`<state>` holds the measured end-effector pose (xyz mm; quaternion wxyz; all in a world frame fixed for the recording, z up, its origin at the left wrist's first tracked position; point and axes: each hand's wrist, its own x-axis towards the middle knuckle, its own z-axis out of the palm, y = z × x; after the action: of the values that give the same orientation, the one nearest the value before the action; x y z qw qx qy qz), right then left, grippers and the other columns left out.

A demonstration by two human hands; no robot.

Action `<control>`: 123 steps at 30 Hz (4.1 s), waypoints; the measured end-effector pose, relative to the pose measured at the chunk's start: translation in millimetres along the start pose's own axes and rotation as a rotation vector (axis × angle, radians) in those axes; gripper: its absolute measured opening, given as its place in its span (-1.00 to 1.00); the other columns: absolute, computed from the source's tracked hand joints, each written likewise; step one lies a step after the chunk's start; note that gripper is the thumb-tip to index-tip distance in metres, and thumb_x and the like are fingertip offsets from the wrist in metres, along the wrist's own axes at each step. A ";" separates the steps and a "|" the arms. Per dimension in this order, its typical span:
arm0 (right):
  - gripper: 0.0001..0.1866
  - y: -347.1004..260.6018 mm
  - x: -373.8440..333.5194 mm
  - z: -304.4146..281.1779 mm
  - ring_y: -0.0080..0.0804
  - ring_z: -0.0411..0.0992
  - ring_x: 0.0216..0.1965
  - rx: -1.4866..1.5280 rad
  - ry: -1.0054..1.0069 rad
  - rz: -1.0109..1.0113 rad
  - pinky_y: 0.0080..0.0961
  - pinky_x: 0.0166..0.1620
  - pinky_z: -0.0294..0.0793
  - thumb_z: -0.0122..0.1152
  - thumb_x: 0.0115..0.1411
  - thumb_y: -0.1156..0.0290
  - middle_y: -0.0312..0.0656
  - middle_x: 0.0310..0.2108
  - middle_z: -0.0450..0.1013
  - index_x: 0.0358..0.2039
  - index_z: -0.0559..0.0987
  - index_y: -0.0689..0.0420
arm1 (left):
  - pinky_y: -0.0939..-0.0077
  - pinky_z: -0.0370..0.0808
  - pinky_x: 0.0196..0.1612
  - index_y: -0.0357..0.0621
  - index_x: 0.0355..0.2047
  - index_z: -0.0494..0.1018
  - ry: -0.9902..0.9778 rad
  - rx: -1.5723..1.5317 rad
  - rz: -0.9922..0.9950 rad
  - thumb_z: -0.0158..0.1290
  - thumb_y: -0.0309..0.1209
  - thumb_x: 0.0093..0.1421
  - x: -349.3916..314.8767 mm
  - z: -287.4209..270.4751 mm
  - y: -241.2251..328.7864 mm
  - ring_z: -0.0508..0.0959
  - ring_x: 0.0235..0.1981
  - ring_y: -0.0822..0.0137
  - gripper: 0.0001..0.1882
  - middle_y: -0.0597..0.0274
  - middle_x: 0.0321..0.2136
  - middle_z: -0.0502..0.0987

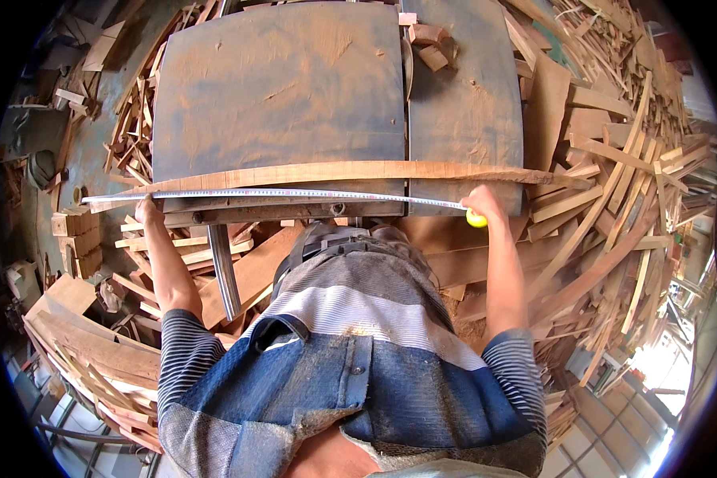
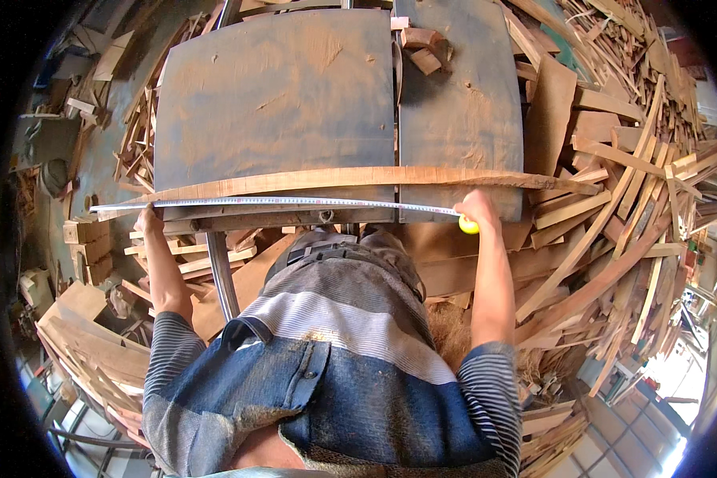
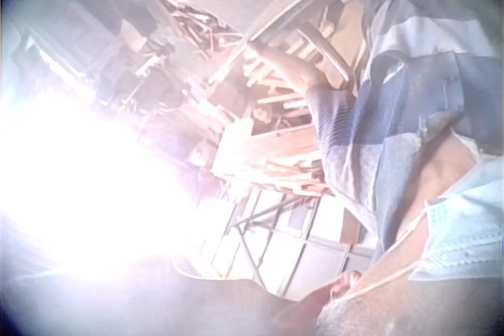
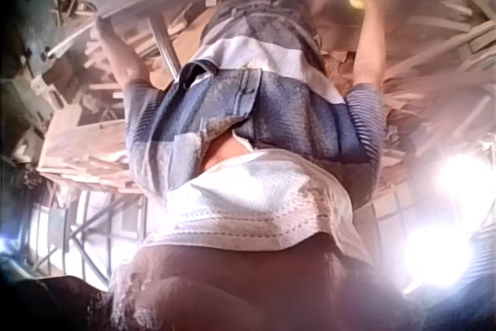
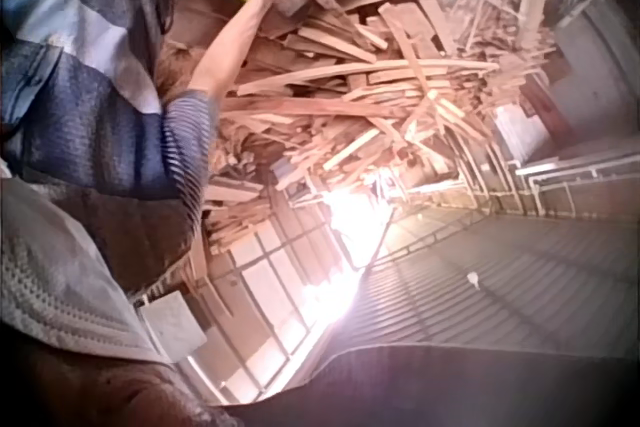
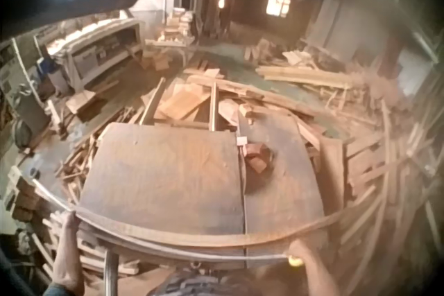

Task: The person measures a curved wooden plank and several straight wooden pieces on a workbench using a yellow tape measure, extending and retracting the tape to check different dimensions.

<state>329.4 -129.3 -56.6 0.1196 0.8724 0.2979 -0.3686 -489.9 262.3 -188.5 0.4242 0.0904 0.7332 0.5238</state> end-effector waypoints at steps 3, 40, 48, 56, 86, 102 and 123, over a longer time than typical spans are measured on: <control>-0.70 34.0 -16.9 20.2 -0.57 0.41 -0.56 0.550 -0.174 -0.107 -0.60 -0.45 0.36 0.40 0.17 0.22 -0.30 -0.58 0.52 -0.42 0.69 0.24 | 0.40 0.59 -0.40 -0.22 -0.15 0.52 -0.139 -0.256 0.044 0.03 -0.42 0.39 8.6 -29.0 14.7 0.64 -0.36 0.24 -0.86 0.16 -0.26 0.64; -0.78 34.8 -63.4 96.2 -0.58 0.47 -0.35 1.618 0.009 -0.076 -0.66 -0.26 0.46 0.31 0.20 0.47 -0.33 -0.35 0.52 -0.14 0.64 0.18 | 0.11 0.40 0.25 -0.15 0.01 0.56 -1.599 1.310 1.248 0.31 -0.40 0.10 -328.0 132.2 -90.1 0.49 0.13 -0.01 -0.57 0.08 0.08 0.58; -0.40 -2.5 -37.8 26.1 -0.16 0.55 -0.11 0.433 0.323 -0.058 -0.25 -0.01 0.50 0.34 0.14 0.34 -0.02 -0.15 0.56 0.23 0.50 0.07 | 0.05 0.32 0.24 -0.17 0.14 0.36 -1.280 1.530 1.306 0.42 0.05 -0.09 -340.1 96.0 -90.8 0.38 0.14 -0.04 -0.12 0.01 0.07 0.45; -0.29 8.5 -20.2 21.4 0.11 0.54 -0.02 -0.200 0.350 -0.096 -0.05 0.03 0.53 0.38 0.09 0.28 0.03 0.09 0.38 0.30 0.44 -0.14 | 0.18 0.36 0.10 -0.07 -0.05 0.49 -1.166 1.404 1.515 0.32 -0.30 -0.03 -332.9 92.4 -110.2 0.44 0.00 0.09 -0.51 0.24 -0.06 0.50; -0.38 -73.9 143.3 -110.4 0.04 0.58 -0.06 -0.341 0.516 -0.347 -0.07 -0.07 0.61 0.39 0.20 0.23 -0.01 0.13 0.39 0.26 0.43 0.02 | 0.29 0.36 0.22 -0.13 0.07 0.53 -1.000 1.659 1.553 0.28 0.12 0.07 -275.9 317.8 -59.7 0.51 0.07 0.22 -0.30 0.20 -0.01 0.57; -0.43 -48.1 122.1 -114.8 -0.06 0.61 -0.17 -0.445 0.726 -0.509 -0.26 -0.18 0.66 0.39 0.17 0.35 0.02 0.15 0.42 0.17 0.44 0.15 | 0.24 0.32 0.20 -0.07 0.03 0.55 -1.021 1.568 1.416 0.33 0.12 0.02 -267.3 374.9 -44.5 0.49 0.06 0.15 -0.31 0.20 -0.03 0.59; -0.67 85.4 -139.5 -137.6 -0.01 0.58 -0.12 0.414 1.430 -0.192 -0.17 0.03 0.50 0.42 0.22 0.36 0.08 -0.13 0.63 -0.07 0.67 0.30 | 0.21 0.39 0.15 -0.09 -0.03 0.56 -0.962 1.321 1.561 0.41 -0.01 -0.08 -288.5 225.3 -96.2 0.48 0.00 0.12 -0.34 0.22 -0.08 0.57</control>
<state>383.1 -198.4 138.3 -0.3023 0.8740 0.3023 0.2311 -118.5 209.7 -138.2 0.0884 0.9224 0.3702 0.0662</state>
